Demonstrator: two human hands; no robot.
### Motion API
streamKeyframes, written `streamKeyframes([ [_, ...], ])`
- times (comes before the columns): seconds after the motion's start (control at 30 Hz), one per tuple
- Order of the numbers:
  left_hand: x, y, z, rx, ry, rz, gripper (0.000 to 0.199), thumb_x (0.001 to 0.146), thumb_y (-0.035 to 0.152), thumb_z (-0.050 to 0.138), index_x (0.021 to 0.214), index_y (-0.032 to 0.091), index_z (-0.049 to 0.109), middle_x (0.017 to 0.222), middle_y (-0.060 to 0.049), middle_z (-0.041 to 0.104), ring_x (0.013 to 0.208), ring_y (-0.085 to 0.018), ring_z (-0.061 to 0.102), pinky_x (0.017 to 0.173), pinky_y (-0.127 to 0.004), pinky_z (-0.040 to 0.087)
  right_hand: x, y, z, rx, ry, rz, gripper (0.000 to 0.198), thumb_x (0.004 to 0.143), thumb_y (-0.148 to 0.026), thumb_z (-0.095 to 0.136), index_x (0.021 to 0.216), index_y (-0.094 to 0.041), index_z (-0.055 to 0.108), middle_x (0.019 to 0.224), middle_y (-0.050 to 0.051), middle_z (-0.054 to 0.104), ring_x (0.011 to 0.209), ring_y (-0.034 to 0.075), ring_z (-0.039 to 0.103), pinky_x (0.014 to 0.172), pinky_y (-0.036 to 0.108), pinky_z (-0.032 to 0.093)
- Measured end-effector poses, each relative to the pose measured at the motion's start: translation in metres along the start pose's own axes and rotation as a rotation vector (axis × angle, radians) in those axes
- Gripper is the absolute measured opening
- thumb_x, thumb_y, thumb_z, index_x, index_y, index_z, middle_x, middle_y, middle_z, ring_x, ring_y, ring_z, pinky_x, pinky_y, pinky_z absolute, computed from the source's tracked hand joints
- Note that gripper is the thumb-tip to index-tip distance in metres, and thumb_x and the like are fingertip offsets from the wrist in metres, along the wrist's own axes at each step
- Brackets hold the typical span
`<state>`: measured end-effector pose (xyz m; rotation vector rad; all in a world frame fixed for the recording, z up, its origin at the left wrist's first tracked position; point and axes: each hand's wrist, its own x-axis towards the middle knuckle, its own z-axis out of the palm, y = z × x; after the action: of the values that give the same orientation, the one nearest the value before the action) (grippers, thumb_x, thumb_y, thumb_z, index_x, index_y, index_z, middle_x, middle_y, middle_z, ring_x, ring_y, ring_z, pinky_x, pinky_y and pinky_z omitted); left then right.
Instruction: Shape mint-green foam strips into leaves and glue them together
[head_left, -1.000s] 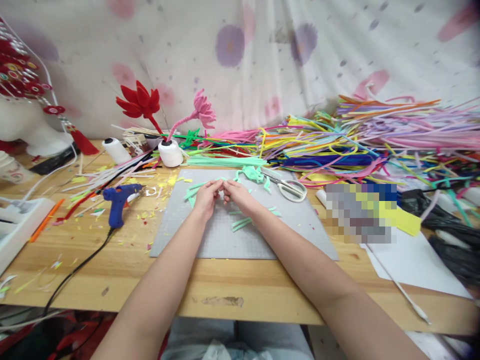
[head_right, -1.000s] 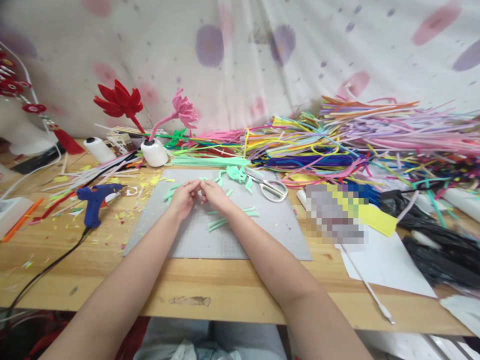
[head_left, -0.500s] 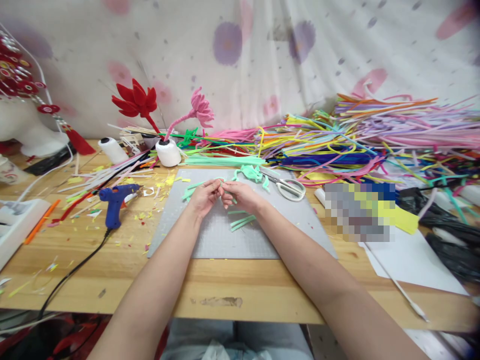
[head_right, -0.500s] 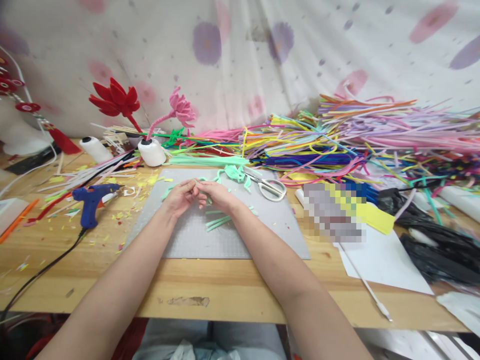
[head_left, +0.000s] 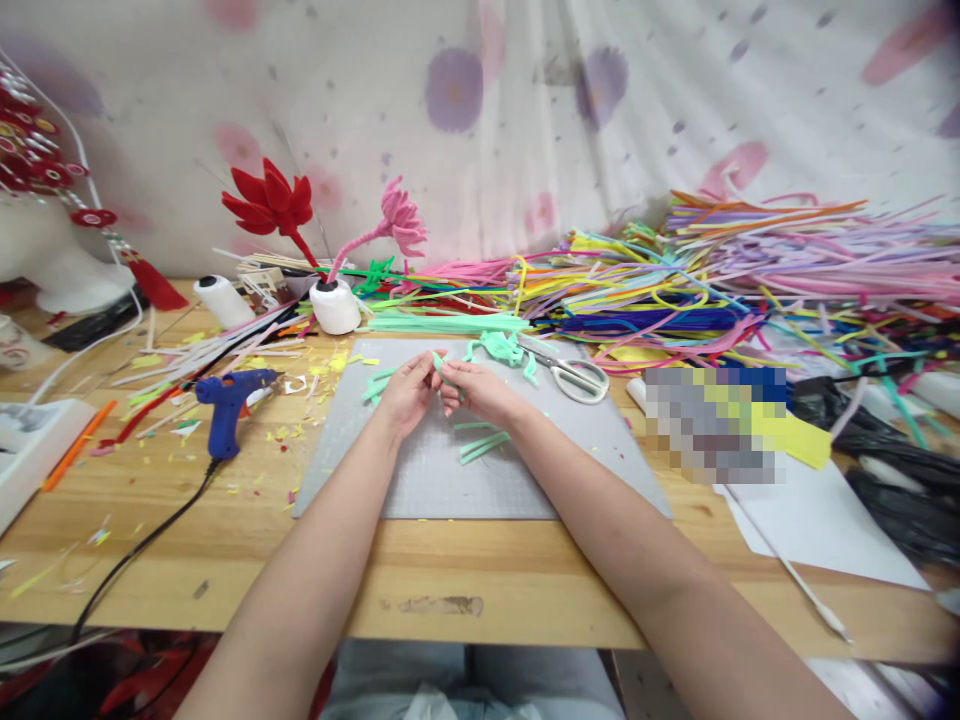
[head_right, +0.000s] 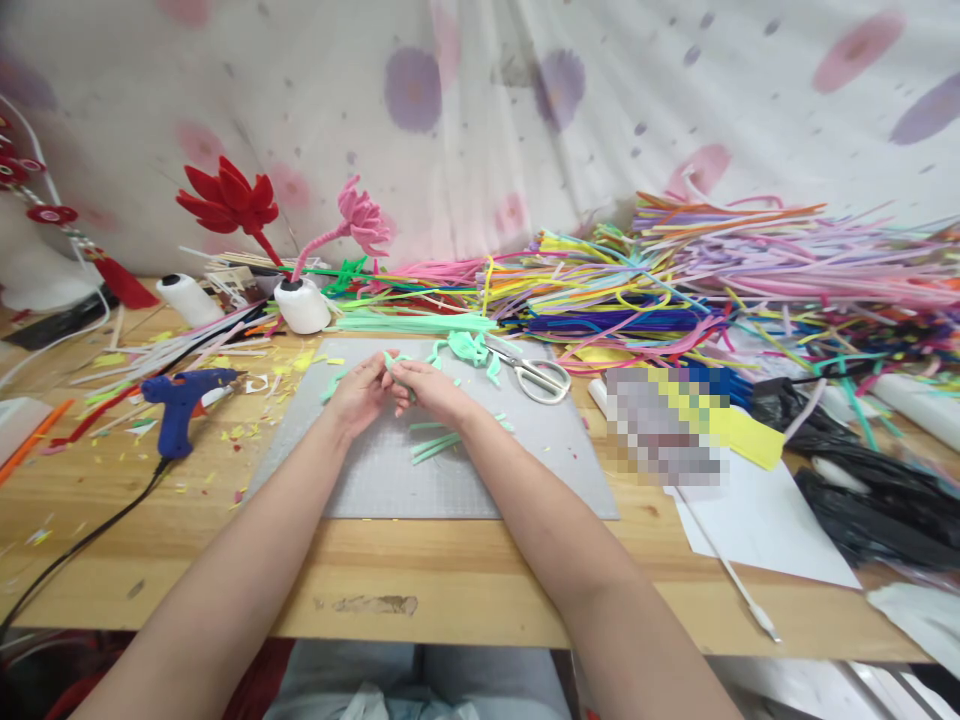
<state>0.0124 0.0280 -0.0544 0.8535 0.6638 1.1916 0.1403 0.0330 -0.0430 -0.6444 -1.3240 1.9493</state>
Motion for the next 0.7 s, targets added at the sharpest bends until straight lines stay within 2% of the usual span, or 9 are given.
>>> streamKeyframes([
  [0.13, -0.002, -0.008, 0.005, 0.052, 0.065, -0.052, 0.036, 0.070, 0.049, 0.055, 0.085, 0.016, 0.055, 0.037, 0.008, 0.040, 0.031, -0.010, 0.043, 0.031, -0.020, 0.033, 0.005, 0.011, 0.001, -0.031, 0.045, -0.020, 0.032, 0.070, -0.047, 0.056, 0.066, -0.016, 0.048, 0.048, -0.006, 0.042, 0.044, 0.007, 0.042, 0.049, 0.023, 0.041],
  [0.27, 0.000, -0.013, 0.010, 0.081, 0.099, -0.009, 0.033, 0.072, 0.044, 0.055, 0.086, 0.015, 0.057, 0.036, 0.008, 0.041, 0.028, -0.007, 0.036, 0.031, -0.018, 0.026, 0.013, 0.021, 0.002, -0.184, 0.167, -0.060, 0.034, 0.074, -0.049, 0.047, 0.063, -0.017, 0.048, 0.049, -0.004, 0.045, 0.046, 0.008, 0.045, 0.050, 0.022, 0.040],
  [0.37, 0.002, -0.010, 0.010, 0.043, 0.156, 0.106, 0.024, 0.070, 0.036, 0.060, 0.078, 0.014, 0.058, 0.049, 0.004, 0.052, 0.042, -0.006, 0.048, 0.042, -0.018, 0.035, 0.012, 0.008, -0.004, -0.471, 0.231, -0.098, 0.027, 0.076, -0.044, 0.046, 0.074, -0.018, 0.055, 0.063, -0.001, 0.055, 0.060, 0.010, 0.052, 0.057, 0.023, 0.042],
  [0.43, 0.004, -0.007, 0.007, 0.036, 0.219, 0.177, 0.023, 0.068, 0.035, 0.061, 0.072, 0.013, 0.056, 0.060, 0.001, 0.057, 0.054, -0.008, 0.055, 0.052, -0.019, 0.040, 0.003, -0.013, -0.017, -0.799, 0.279, -0.105, 0.024, 0.075, -0.039, 0.049, 0.079, -0.017, 0.059, 0.077, 0.002, 0.060, 0.070, 0.012, 0.054, 0.062, 0.023, 0.042],
  [0.47, 0.004, -0.005, 0.004, 0.060, 0.234, 0.186, 0.023, 0.068, 0.036, 0.061, 0.072, 0.013, 0.056, 0.062, 0.001, 0.058, 0.056, -0.008, 0.056, 0.054, -0.020, 0.041, -0.004, -0.026, -0.027, -0.973, 0.314, -0.068, 0.023, 0.074, -0.036, 0.050, 0.080, -0.016, 0.060, 0.080, 0.003, 0.062, 0.071, 0.013, 0.055, 0.064, 0.024, 0.041],
  [0.53, 0.002, -0.002, 0.001, 0.161, 0.226, 0.150, 0.025, 0.070, 0.037, 0.059, 0.078, 0.014, 0.056, 0.059, 0.002, 0.056, 0.051, -0.008, 0.053, 0.051, -0.020, 0.039, -0.023, -0.051, -0.051, -1.261, 0.467, 0.048, 0.020, 0.074, -0.030, 0.049, 0.081, -0.016, 0.061, 0.082, 0.006, 0.064, 0.074, 0.015, 0.056, 0.066, 0.025, 0.040],
  [0.6, 0.000, -0.001, -0.001, 0.261, 0.198, 0.114, 0.026, 0.071, 0.037, 0.058, 0.084, 0.014, 0.055, 0.057, 0.003, 0.055, 0.043, -0.006, 0.046, 0.045, -0.019, 0.034, -0.044, -0.068, -0.077, -1.506, 0.620, 0.274, 0.018, 0.072, -0.023, 0.049, 0.081, -0.015, 0.062, 0.084, 0.009, 0.064, 0.077, 0.019, 0.057, 0.064, 0.027, 0.039],
  [0.63, -0.001, -0.001, -0.001, 0.290, 0.188, 0.109, 0.025, 0.071, 0.036, 0.058, 0.084, 0.015, 0.053, 0.057, 0.003, 0.056, 0.041, -0.005, 0.043, 0.043, -0.018, 0.032, -0.053, -0.072, -0.089, -1.611, 0.642, 0.414, 0.018, 0.070, -0.022, 0.050, 0.080, -0.014, 0.063, 0.084, 0.011, 0.064, 0.077, 0.021, 0.058, 0.063, 0.028, 0.039],
  [0.7, -0.003, -0.001, 0.001, 0.303, 0.180, 0.098, 0.020, 0.071, 0.033, 0.058, 0.077, 0.015, 0.050, 0.058, 0.002, 0.057, 0.039, -0.003, 0.038, 0.041, -0.017, 0.028, -0.066, -0.073, -0.108, -1.751, 0.623, 0.603, 0.022, 0.067, -0.021, 0.052, 0.084, -0.012, 0.063, 0.089, 0.015, 0.064, 0.079, 0.024, 0.058, 0.061, 0.029, 0.039],
])
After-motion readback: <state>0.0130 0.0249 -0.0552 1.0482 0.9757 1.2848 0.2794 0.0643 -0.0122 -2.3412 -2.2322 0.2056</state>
